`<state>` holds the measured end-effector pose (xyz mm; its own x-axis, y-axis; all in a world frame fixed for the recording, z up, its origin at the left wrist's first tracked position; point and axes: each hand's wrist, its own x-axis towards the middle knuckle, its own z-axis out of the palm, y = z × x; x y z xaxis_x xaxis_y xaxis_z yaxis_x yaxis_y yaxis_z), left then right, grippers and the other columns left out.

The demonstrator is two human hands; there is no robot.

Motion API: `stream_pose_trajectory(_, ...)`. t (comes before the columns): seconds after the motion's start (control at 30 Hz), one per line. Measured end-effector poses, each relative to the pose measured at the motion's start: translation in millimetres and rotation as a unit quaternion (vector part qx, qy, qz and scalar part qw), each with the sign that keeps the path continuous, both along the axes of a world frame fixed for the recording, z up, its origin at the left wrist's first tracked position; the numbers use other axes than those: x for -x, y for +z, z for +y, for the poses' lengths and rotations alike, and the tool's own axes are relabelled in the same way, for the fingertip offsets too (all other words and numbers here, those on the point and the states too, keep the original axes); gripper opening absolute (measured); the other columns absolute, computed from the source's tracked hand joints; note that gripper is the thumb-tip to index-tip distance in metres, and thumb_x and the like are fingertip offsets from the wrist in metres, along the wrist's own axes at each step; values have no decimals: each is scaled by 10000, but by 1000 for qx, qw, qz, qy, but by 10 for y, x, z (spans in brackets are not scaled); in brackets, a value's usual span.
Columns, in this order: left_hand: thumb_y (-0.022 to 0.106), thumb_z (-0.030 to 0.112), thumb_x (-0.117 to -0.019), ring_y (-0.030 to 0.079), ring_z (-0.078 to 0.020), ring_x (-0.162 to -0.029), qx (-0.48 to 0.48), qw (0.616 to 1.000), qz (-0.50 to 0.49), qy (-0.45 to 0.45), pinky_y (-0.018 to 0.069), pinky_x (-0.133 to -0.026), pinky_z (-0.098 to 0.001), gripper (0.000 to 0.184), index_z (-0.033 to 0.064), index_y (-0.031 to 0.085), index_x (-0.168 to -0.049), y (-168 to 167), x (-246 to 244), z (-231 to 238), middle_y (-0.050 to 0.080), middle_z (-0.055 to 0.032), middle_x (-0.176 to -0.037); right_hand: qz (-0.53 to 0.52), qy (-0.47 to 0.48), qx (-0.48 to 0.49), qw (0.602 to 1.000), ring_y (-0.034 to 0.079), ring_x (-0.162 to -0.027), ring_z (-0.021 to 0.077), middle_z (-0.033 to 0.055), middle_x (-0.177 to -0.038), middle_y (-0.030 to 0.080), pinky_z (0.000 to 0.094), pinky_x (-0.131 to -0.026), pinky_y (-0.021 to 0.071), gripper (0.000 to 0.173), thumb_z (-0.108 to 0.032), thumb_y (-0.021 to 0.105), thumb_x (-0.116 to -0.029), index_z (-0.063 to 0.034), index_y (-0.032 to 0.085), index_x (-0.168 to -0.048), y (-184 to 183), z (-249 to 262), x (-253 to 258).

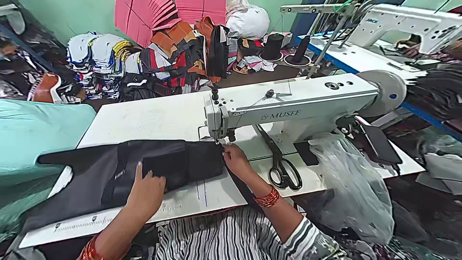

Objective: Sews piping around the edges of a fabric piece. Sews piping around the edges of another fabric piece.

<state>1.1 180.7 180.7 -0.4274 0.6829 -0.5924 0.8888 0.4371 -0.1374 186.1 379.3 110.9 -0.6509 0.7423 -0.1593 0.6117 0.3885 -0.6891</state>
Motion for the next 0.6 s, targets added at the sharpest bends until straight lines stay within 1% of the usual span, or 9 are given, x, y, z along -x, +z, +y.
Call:
stream_pose_trajectory(0.03,534,376,-1068,509,-426,-1379,32,999,-15,4,32,-1228,-682,484,-12,636,-1338,83,-52,-31,669,-228,-1311,0,-2,0,1000,620,-1177,312,236,-1313,621,395,-1045,476,416,-59,486,-1041,13,552,-1445,8,7,-4)
stream_pose_trajectory(0.1,526,521,-1040,602,-438,-1260,-45,998,-21,35,162,-1219,-664,600,-30,706,-1190,192,-81,-70,710,-254,-1181,-9,-5,-2,1000,620,-1186,317,231,-1338,609,409,-1048,477,419,-53,473,-1045,5,540,-1454,33,23,-21)
stream_pose_trajectory(0.17,552,433,-1050,659,-483,-1112,-249,967,-13,52,376,-1098,-663,527,-62,733,-1054,140,-102,-30,716,-294,-1049,-15,-2,-16,1000,630,-1153,325,226,-1304,619,433,-1018,491,412,-49,459,-1046,-7,542,-1447,46,42,-32)
stream_pose_trajectory(0.23,568,320,-1053,641,-483,-1132,-382,922,-47,53,465,-1011,-634,410,-50,736,-1101,-10,-276,178,701,-290,-1094,-32,15,-20,999,635,-1133,329,219,-1284,610,454,-985,506,398,-43,443,-1047,-27,515,-1438,71,55,-33)
stream_pose_trajectory(0.3,553,335,-1057,533,-455,-1328,-368,921,-113,52,395,-1135,-574,455,-32,661,-1302,-171,-626,456,628,-282,-1322,-52,33,-25,998,640,-1129,351,230,-1311,585,481,-958,522,401,-27,428,-1046,-63,519,-1435,108,66,-27)
stream_pose_trajectory(0.37,533,440,-1052,294,-476,-1511,-322,931,-158,60,205,-1242,-594,653,2,451,-1529,-385,-979,672,402,-293,-1575,-77,46,-32,995,631,-1149,381,247,-1354,551,504,-953,526,401,-14,420,-1042,-94,561,-1409,140,79,-22)
stream_pose_trajectory(0.43,448,554,-1048,80,-488,-1565,-274,948,-142,80,53,-1246,-637,782,86,237,-1639,-616,-1175,794,137,-261,-1693,-97,53,-33,993,621,-1182,374,244,-1416,519,481,-989,518,452,-19,406,-1053,-130,552,-1466,148,94,-27)
stream_pose_trajectory(0.53,417,605,-1023,88,-535,-1547,-348,931,-91,66,75,-1230,-663,797,103,288,-1629,-976,-1168,785,124,-271,-1691,-117,67,-39,990,622,-1181,375,246,-1451,494,479,-989,518,498,-18,401,-1053,-166,515,-1515,152,135,-18)
stream_pose_trajectory(0.6,429,598,-1022,94,-545,-1542,-370,922,-104,42,80,-1226,-670,780,105,325,-1617,-1033,-1067,734,139,-281,-1685,-131,80,-39,987,620,-1185,377,244,-1471,477,486,-987,519,520,-11,400,-1051,-179,492,-1535,156,152,0)
